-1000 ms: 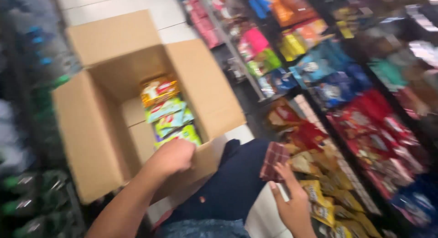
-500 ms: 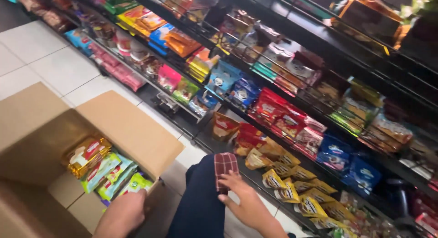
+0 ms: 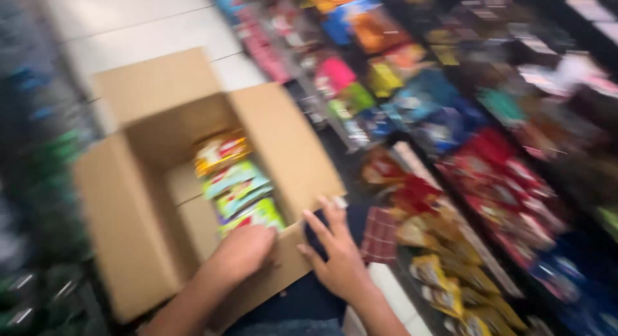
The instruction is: Picking up snack packages from a box, scanning them, and placing them onto grocery store shelves.
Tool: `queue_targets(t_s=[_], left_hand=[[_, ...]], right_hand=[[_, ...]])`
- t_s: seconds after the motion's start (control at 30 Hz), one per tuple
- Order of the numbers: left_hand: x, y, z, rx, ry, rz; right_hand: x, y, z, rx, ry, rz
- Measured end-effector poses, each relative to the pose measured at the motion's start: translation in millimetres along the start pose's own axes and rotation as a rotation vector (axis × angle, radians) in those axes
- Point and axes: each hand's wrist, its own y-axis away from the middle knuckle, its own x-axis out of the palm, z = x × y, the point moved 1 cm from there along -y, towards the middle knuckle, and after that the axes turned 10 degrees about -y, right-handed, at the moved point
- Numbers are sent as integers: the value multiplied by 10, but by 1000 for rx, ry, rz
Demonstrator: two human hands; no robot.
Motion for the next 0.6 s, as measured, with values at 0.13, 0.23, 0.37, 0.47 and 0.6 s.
queue_targets(t_s=[0.13,0.23,0.37,0.47,0.6], left_hand=[[-579,215,-30,-89,44,-12],[-1058,303,94,-39,-33,-186],[-1685,247,282,-74,-98,-385],[-1797,-100,407,-112,-185,-244],[-982,-898,782,-75,-381,14]], right_hand=[[270,-177,-29,-110,54,71],[427,-281,-50,-116,133,118],[556,-363,-131,-42,252,147],[601,-390,-196,20,277,162],[632,-372,-239,37,281,154]])
